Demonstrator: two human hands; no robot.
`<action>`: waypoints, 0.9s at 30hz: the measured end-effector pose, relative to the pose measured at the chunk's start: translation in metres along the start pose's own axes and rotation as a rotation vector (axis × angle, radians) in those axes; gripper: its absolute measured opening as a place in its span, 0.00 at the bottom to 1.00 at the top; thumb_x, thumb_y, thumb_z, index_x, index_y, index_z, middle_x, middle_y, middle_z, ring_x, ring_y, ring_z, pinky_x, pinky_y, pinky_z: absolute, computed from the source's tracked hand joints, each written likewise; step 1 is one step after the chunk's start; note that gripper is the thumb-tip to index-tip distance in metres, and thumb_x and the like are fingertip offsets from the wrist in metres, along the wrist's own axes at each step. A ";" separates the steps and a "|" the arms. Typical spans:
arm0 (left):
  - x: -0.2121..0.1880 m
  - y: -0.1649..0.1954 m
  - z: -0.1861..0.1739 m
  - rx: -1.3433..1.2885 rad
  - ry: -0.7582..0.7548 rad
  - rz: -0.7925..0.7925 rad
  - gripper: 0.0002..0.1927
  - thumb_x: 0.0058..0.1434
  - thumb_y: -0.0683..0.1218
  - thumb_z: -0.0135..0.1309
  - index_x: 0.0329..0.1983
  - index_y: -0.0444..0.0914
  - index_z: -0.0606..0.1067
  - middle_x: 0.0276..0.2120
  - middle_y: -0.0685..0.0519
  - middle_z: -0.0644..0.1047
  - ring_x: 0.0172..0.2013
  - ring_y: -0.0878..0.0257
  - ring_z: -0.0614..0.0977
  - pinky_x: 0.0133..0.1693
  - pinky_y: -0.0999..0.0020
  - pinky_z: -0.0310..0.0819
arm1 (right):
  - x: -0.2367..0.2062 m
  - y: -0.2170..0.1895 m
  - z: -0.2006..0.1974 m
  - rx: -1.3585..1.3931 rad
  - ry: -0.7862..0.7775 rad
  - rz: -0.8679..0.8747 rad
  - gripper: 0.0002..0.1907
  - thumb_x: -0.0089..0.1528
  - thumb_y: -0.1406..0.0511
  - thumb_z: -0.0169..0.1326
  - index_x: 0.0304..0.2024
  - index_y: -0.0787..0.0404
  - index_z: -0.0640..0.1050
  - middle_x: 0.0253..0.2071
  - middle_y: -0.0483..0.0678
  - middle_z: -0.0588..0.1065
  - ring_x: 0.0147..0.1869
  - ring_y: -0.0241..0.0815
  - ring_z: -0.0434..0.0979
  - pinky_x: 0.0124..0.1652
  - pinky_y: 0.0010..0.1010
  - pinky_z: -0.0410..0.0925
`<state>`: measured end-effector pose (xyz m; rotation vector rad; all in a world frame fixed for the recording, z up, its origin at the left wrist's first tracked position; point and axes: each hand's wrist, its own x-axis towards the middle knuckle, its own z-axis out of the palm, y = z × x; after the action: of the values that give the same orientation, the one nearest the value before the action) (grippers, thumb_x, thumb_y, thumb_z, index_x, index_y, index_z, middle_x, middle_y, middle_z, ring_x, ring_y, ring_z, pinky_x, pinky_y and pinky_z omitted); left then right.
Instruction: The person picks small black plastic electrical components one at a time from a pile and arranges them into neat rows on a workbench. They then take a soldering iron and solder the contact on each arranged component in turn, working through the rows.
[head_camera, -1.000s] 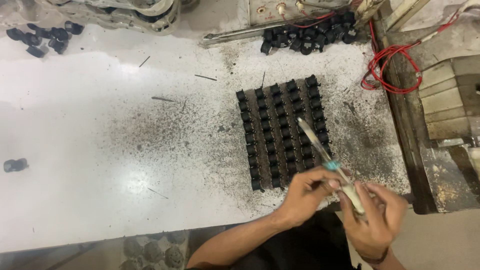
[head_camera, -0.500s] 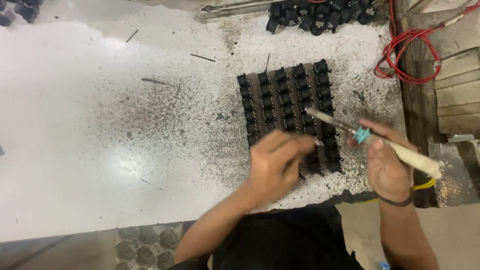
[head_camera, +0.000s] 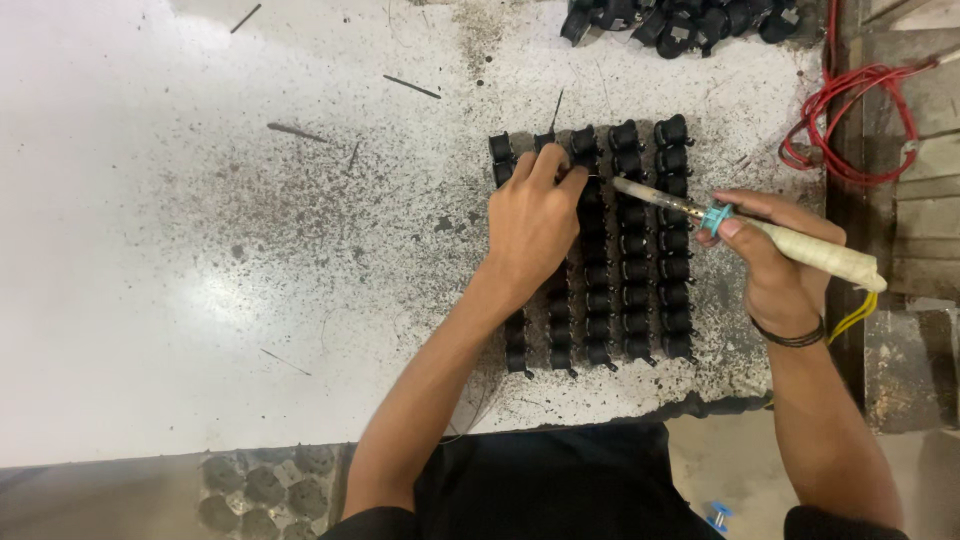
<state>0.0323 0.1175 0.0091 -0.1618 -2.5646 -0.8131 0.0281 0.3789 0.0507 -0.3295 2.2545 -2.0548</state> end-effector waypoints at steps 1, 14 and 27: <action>0.000 0.000 0.001 -0.010 0.007 0.000 0.11 0.53 0.35 0.57 0.39 0.38 0.82 0.39 0.52 0.73 0.39 0.56 0.78 0.30 0.62 0.78 | 0.001 0.001 0.001 0.009 0.003 -0.001 0.13 0.70 0.70 0.60 0.53 0.76 0.79 0.42 0.56 0.80 0.42 0.43 0.83 0.47 0.30 0.77; 0.000 0.003 0.003 -0.076 -0.043 0.025 0.10 0.48 0.35 0.57 0.35 0.36 0.79 0.39 0.49 0.72 0.41 0.52 0.77 0.35 0.59 0.79 | 0.008 -0.010 0.012 -0.088 -0.015 -0.004 0.12 0.71 0.69 0.60 0.53 0.74 0.79 0.43 0.56 0.80 0.41 0.40 0.82 0.44 0.26 0.77; 0.010 0.023 -0.032 -0.190 -0.070 -0.052 0.09 0.55 0.33 0.56 0.40 0.30 0.77 0.36 0.42 0.76 0.28 0.48 0.80 0.25 0.58 0.76 | 0.011 -0.032 0.009 -0.103 0.024 -0.023 0.09 0.71 0.71 0.58 0.51 0.74 0.79 0.41 0.56 0.79 0.40 0.40 0.81 0.42 0.27 0.75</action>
<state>0.0415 0.1179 0.0488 -0.1860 -2.5625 -1.0897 0.0225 0.3650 0.0823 -0.3401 2.3870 -1.9677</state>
